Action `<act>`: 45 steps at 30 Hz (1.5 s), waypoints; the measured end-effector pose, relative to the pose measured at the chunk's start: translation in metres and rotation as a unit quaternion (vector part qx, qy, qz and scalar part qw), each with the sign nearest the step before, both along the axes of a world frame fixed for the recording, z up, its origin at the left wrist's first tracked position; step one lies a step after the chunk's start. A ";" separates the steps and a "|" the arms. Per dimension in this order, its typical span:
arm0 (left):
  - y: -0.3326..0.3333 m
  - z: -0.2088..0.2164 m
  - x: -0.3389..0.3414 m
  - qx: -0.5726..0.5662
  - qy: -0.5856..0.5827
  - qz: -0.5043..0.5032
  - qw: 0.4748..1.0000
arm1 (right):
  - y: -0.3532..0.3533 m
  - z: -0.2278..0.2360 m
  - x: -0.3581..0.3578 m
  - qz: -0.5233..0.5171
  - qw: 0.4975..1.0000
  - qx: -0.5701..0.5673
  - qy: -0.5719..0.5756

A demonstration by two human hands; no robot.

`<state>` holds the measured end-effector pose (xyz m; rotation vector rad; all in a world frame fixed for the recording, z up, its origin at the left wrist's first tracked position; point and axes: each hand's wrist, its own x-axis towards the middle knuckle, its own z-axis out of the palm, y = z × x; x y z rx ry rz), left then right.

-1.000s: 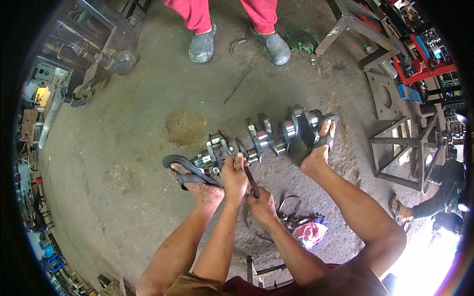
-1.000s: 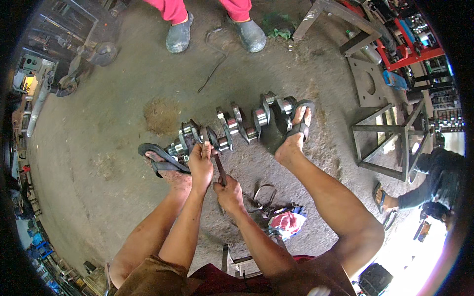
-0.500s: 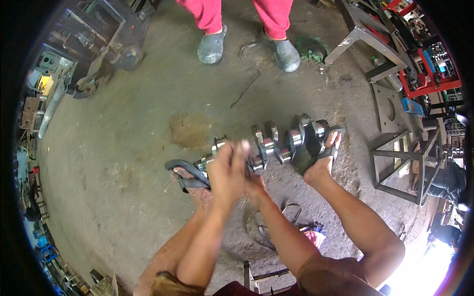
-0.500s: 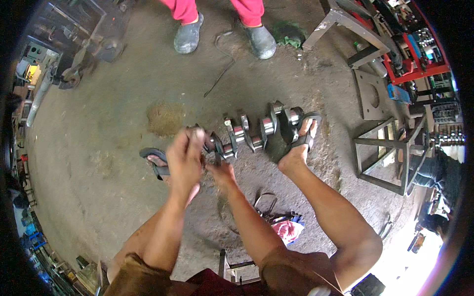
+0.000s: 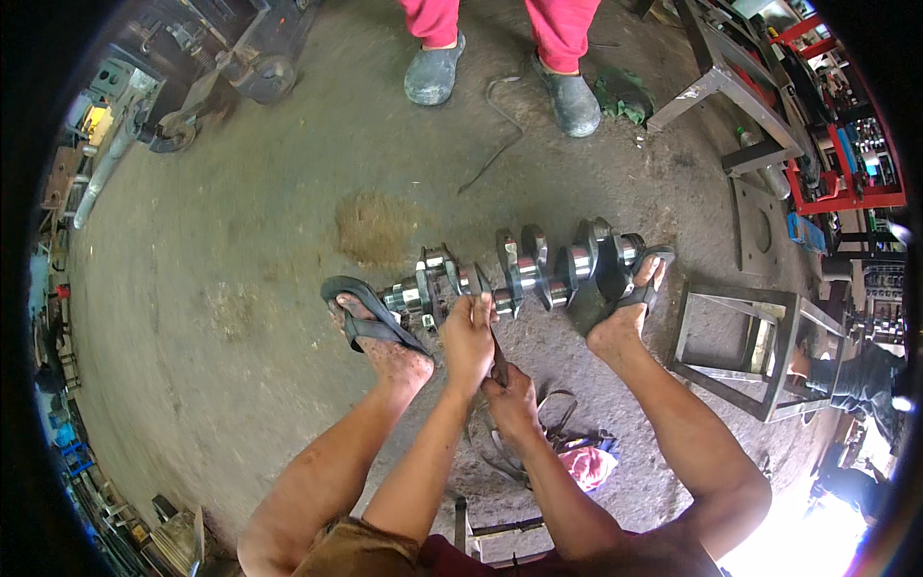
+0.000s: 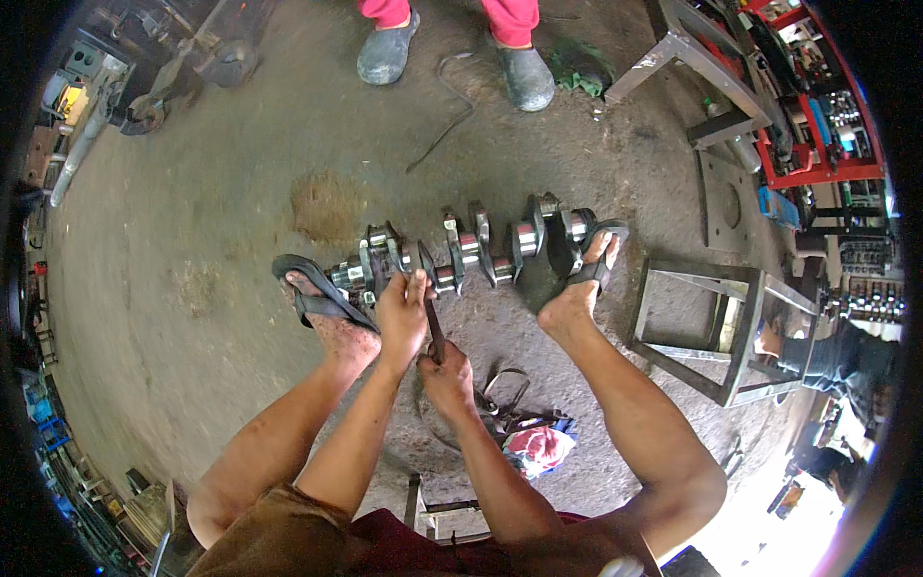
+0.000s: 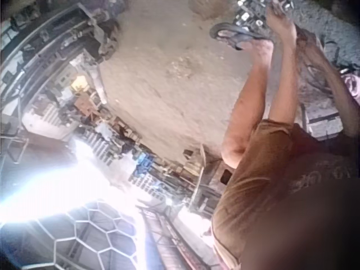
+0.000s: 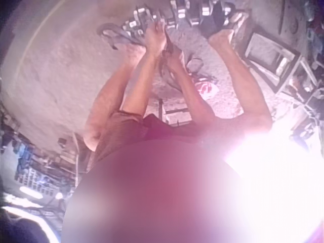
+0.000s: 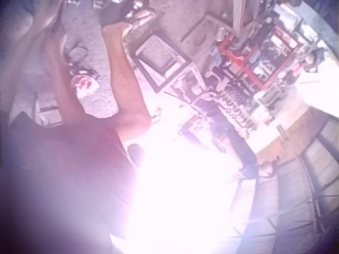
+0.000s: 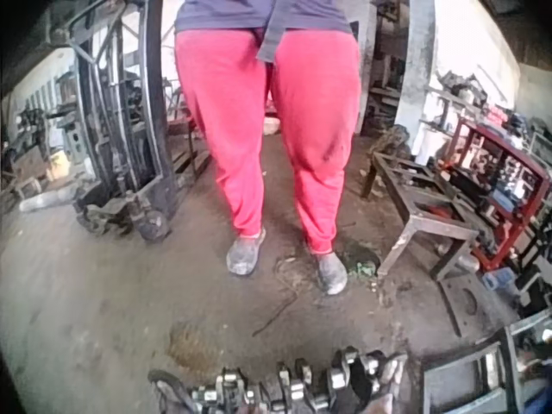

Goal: The person sits on the floor and uses a metal file to scrape and clean the surfaces of a crankshaft held between their feet. They repeatedly file different journals and then wipe the crankshaft with a cloth.

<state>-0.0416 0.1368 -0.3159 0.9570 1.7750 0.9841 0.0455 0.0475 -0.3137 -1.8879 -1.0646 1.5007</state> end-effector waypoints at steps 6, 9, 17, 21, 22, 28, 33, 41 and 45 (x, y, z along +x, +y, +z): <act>0.052 -0.026 -0.015 0.018 -0.005 -0.014 1.000 | -0.036 0.058 0.016 0.020 0.999 -0.015 -0.025; 0.091 -0.010 -0.031 -0.021 -0.044 -0.061 0.997 | -0.035 0.060 0.018 0.047 0.997 -0.049 -0.025; 0.021 0.095 -0.024 0.074 0.038 -0.058 0.995 | 0.059 -0.067 -0.017 -0.065 0.962 -0.132 0.229; -0.031 0.075 0.005 -0.006 -0.009 0.014 1.000 | 0.033 -0.069 -0.016 -0.163 0.945 -0.021 0.283; -0.034 0.064 0.007 -0.028 -0.014 0.030 0.999 | 0.029 -0.063 -0.014 -0.151 0.966 -0.002 0.210; -0.010 0.009 0.001 -0.008 -0.003 0.012 1.000 | 0.013 -0.011 -0.005 0.010 1.000 -0.005 -0.012; 0.022 -0.024 -0.010 0.037 0.010 0.006 0.999 | -0.030 0.026 0.009 0.013 0.999 -0.018 -0.045; 0.114 0.025 -0.051 0.055 0.013 -0.108 0.992 | -0.004 0.021 0.001 0.019 0.992 -0.120 0.034; 0.051 0.085 -0.040 0.137 0.079 -0.070 0.985 | 0.059 -0.051 -0.011 -0.032 0.981 -0.136 0.132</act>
